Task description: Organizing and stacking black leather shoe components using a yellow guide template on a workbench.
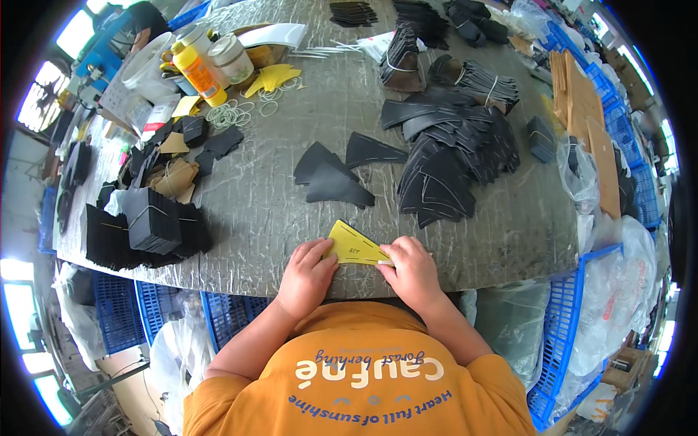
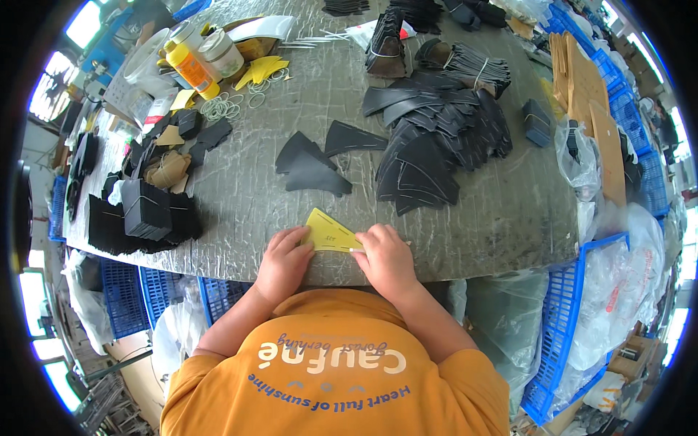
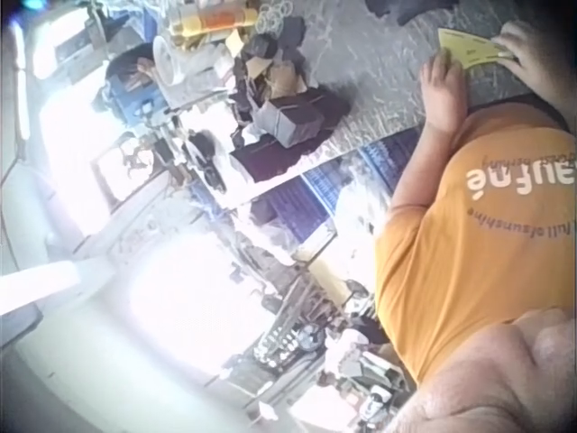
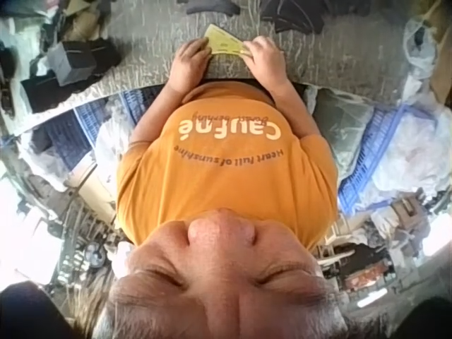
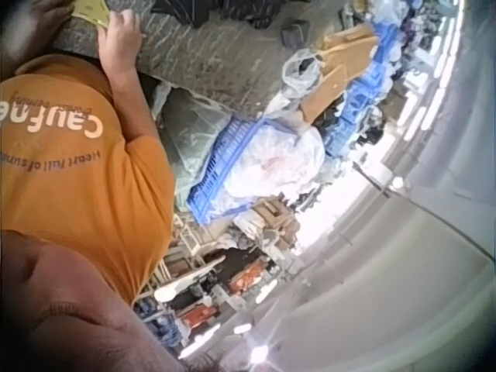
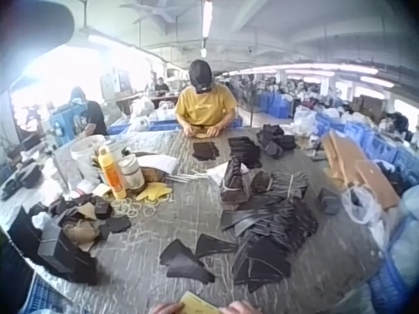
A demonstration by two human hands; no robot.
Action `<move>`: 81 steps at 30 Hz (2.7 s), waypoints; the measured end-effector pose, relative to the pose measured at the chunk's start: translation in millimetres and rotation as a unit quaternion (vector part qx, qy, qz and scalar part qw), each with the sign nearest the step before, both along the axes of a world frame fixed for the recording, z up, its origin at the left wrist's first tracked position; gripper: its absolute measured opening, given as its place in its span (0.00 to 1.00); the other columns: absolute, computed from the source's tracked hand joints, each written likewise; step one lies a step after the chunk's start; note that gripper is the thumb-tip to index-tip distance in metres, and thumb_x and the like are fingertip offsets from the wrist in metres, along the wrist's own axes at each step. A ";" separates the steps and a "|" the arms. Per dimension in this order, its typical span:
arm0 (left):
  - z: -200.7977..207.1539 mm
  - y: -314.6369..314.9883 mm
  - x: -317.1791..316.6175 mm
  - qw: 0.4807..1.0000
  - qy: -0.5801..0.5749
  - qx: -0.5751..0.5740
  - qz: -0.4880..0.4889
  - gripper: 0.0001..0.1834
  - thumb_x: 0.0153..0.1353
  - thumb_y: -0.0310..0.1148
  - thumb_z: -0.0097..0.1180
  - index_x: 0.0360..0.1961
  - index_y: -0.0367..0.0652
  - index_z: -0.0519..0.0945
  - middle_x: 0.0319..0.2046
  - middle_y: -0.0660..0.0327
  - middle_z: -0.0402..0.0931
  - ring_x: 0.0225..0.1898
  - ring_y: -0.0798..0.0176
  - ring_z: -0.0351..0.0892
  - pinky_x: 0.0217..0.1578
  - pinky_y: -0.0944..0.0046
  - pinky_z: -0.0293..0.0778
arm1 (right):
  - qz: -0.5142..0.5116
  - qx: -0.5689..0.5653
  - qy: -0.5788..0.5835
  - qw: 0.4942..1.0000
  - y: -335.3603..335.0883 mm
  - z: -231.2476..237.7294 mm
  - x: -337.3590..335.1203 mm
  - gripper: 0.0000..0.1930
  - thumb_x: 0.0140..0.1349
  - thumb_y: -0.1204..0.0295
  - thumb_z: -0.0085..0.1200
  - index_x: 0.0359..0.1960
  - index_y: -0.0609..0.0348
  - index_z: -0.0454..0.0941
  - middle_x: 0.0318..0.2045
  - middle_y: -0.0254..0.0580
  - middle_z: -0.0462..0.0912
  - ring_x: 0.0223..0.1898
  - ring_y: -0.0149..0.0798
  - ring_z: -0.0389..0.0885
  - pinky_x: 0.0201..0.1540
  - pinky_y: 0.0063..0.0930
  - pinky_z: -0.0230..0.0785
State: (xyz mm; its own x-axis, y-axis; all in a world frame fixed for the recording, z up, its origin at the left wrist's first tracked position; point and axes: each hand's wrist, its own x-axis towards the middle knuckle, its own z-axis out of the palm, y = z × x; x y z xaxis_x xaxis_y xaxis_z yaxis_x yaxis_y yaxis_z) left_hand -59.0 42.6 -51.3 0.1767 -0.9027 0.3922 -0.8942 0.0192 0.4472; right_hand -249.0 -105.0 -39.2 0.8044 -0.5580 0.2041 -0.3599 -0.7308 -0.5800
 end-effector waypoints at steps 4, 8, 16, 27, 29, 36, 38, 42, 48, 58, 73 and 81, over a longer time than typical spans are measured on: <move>-0.9 -0.6 1.3 1.000 0.004 -0.001 -0.003 0.14 0.48 0.22 0.66 0.38 0.38 0.82 0.49 0.51 0.80 0.52 0.45 0.79 0.54 0.50 0.76 | 0.002 -0.007 0.002 1.000 2.5 2.8 0.1 0.17 0.50 0.72 0.68 0.43 0.59 0.82 0.36 0.39 0.75 0.41 0.45 0.77 0.40 0.38 0.75; 3.8 -3.4 4.5 1.000 0.019 0.002 -0.014 0.14 0.47 0.21 0.67 0.38 0.38 0.83 0.47 0.53 0.80 0.51 0.47 0.79 0.52 0.51 0.76 | 0.005 -0.013 0.005 1.000 3.3 0.4 -0.1 0.18 0.50 0.73 0.68 0.44 0.60 0.82 0.35 0.39 0.75 0.41 0.44 0.77 0.38 0.37 0.75; 30.5 -13.8 30.2 0.991 0.009 0.120 -0.051 0.14 0.50 0.26 0.67 0.40 0.48 0.85 0.48 0.63 0.80 0.51 0.52 0.75 0.54 0.54 0.70 | 0.008 -0.007 -0.004 1.000 3.4 1.3 -0.4 0.17 0.50 0.74 0.68 0.43 0.59 0.81 0.35 0.39 0.74 0.39 0.45 0.77 0.37 0.38 0.74; 39.2 -29.3 55.5 0.978 -0.030 0.165 -0.122 0.17 0.49 0.29 0.66 0.40 0.63 0.89 0.56 0.72 0.79 0.55 0.56 0.73 0.59 0.53 0.64 | 0.034 0.015 -0.051 0.998 -10.1 21.6 10.9 0.11 0.56 0.74 0.64 0.40 0.58 0.79 0.36 0.40 0.75 0.40 0.47 0.77 0.38 0.40 0.73; 36.2 -27.3 57.9 0.977 -0.023 0.172 -0.121 0.17 0.49 0.29 0.66 0.40 0.65 0.89 0.56 0.72 0.79 0.55 0.56 0.72 0.60 0.53 0.63 | 0.032 -0.106 -0.166 0.980 -10.0 39.7 28.7 0.07 0.60 0.74 0.61 0.39 0.58 0.77 0.36 0.43 0.77 0.39 0.49 0.78 0.37 0.41 0.72; 34.0 -30.1 59.7 0.978 -0.039 0.160 -0.125 0.16 0.50 0.33 0.66 0.41 0.68 0.90 0.56 0.75 0.79 0.55 0.58 0.72 0.58 0.54 0.63 | 0.092 0.241 -0.152 0.954 19.2 19.2 54.6 0.04 0.64 0.77 0.58 0.35 0.61 0.74 0.30 0.52 0.79 0.30 0.57 0.79 0.34 0.41 0.71; 36.2 -30.5 58.7 0.978 -0.031 0.161 -0.129 0.17 0.50 0.32 0.66 0.40 0.67 0.90 0.55 0.75 0.79 0.55 0.58 0.72 0.59 0.53 0.63 | 0.098 0.249 -0.144 0.953 21.6 11.2 59.0 0.04 0.63 0.77 0.59 0.34 0.60 0.75 0.28 0.52 0.80 0.30 0.56 0.80 0.34 0.41 0.71; 38.3 -30.6 59.8 0.975 -0.012 0.179 -0.132 0.16 0.48 0.30 0.66 0.37 0.65 0.90 0.57 0.71 0.79 0.55 0.56 0.71 0.62 0.52 0.59 | 0.119 0.222 -0.119 0.960 21.3 9.4 63.8 0.05 0.62 0.80 0.60 0.35 0.61 0.75 0.30 0.48 0.82 0.32 0.52 0.83 0.34 0.36 0.75; 34.6 -30.7 58.7 0.977 -0.010 0.171 -0.127 0.17 0.48 0.29 0.66 0.39 0.64 0.90 0.57 0.72 0.79 0.56 0.56 0.71 0.62 0.52 0.60 | 0.075 0.192 -0.117 0.972 12.6 17.7 47.4 0.05 0.62 0.78 0.58 0.34 0.61 0.74 0.28 0.53 0.80 0.31 0.59 0.80 0.34 0.44 0.72; 36.3 -30.5 59.0 0.978 -0.032 0.163 -0.127 0.17 0.50 0.30 0.66 0.40 0.66 0.89 0.56 0.73 0.79 0.55 0.57 0.72 0.62 0.53 0.61 | -0.025 0.148 -0.059 0.987 -14.0 40.3 13.5 0.04 0.60 0.80 0.57 0.33 0.62 0.73 0.28 0.53 0.80 0.30 0.58 0.81 0.31 0.43 0.72; 35.8 -30.5 58.3 0.977 -0.030 0.170 -0.125 0.15 0.52 0.31 0.65 0.40 0.66 0.89 0.56 0.73 0.79 0.55 0.57 0.72 0.62 0.54 0.60 | 0.015 0.178 -0.145 0.973 -16.9 13.3 40.9 0.03 0.61 0.80 0.57 0.33 0.62 0.75 0.30 0.51 0.82 0.32 0.55 0.82 0.33 0.39 0.73; 33.5 -28.1 60.7 0.976 -0.042 0.162 -0.138 0.14 0.52 0.33 0.66 0.41 0.64 0.89 0.58 0.72 0.78 0.57 0.56 0.71 0.63 0.52 0.61 | -0.034 0.175 -0.094 0.979 -19.1 28.6 -4.9 0.04 0.60 0.83 0.54 0.35 0.62 0.74 0.29 0.51 0.80 0.30 0.53 0.80 0.34 0.39 0.72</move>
